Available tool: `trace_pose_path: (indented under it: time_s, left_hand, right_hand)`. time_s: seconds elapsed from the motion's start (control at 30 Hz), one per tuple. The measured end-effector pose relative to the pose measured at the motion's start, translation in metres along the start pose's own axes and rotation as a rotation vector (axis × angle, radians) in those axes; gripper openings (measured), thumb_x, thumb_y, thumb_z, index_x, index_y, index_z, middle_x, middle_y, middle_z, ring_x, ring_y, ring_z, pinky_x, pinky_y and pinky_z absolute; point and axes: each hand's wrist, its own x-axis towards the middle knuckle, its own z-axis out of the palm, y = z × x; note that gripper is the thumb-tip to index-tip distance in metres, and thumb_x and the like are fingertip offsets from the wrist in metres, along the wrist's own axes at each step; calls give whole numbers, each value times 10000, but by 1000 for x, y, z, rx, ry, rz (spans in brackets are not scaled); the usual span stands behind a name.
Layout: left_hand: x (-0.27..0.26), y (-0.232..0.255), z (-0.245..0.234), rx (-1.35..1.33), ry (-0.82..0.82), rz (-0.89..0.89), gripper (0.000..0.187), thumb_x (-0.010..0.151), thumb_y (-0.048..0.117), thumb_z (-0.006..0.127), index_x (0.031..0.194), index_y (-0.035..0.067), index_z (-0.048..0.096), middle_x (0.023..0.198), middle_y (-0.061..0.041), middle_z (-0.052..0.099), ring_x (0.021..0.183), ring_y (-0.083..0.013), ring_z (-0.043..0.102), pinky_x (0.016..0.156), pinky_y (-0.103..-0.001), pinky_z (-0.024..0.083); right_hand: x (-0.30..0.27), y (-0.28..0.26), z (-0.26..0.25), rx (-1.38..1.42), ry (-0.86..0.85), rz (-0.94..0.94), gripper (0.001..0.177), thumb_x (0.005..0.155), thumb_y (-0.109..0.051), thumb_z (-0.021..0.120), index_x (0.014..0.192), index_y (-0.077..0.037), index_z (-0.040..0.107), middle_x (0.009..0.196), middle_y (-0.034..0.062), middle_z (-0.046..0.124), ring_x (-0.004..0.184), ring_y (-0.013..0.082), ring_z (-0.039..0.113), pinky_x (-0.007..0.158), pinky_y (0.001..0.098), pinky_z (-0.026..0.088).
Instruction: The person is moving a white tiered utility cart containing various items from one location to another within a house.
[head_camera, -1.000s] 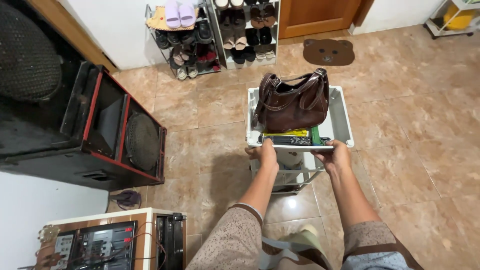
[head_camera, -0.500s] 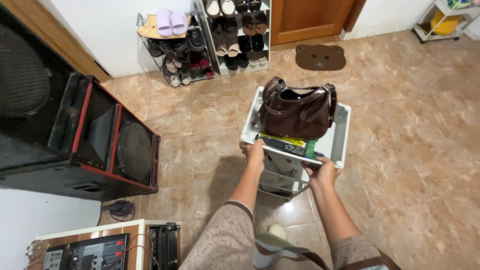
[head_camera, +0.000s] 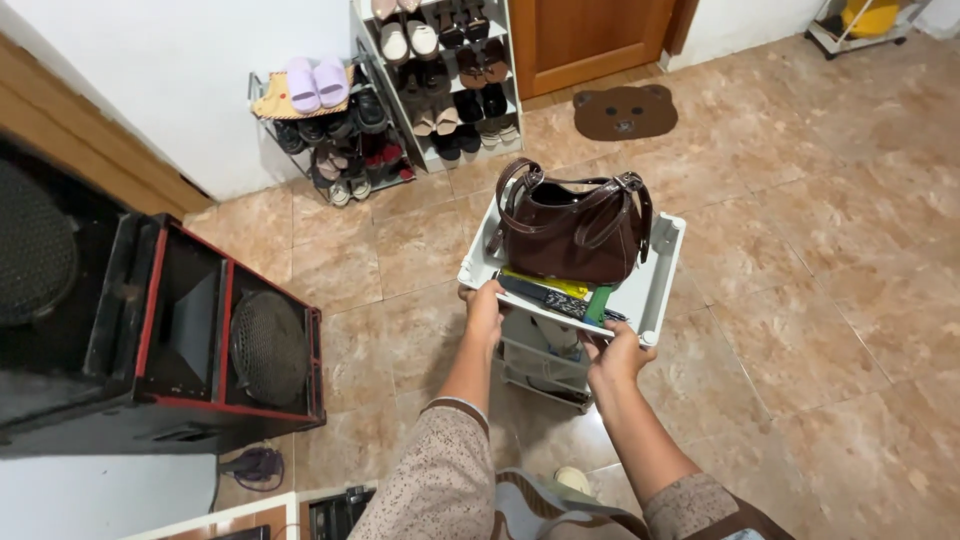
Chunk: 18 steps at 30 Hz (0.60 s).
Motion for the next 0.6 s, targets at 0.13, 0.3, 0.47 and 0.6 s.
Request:
trace_pose_path:
  time_s: [0.13,0.3,0.47,0.6]
  left_hand:
    - [23,6,2,20,-50,-23,659,717,44,597,1272,186,272,1091,-135,562,833,-213,631,623,-388,569]
    - [63,3,-3,97,-179,-77,629,729,53,612,1269,156,305,1049,-141,563,801,-231,597,603,-377,523]
    - [84,13,10,108,-257,-154,607,720,38,601,1232,149,295,1052,-116,567,813,-214,629,623,-392,557]
    - [106,8,19,92,-387,-139,599,728,38,636,1240,106,332,1047,-131,561,801,-212,607,616,-378,528]
  right_hand:
    - [1,11,10,29,35,-28,677,780,73,563,1337,-177,271,1342,177,455,1048,435,642,807,633,572]
    - [0,38,14,100,96,-117,646,785,75,570,1326,-152,299,1308,184,482,1031,421,643,782,653,597]
    - [-9,44,35,175,131,-186,624,773,91,532,1312,-146,323,1253,194,512,1003,422,655,762,652,576]
    - [-8,51,40,233,150,-231,534,780,97,509,1265,-75,366,1212,223,536,1008,437,660,759,672,569]
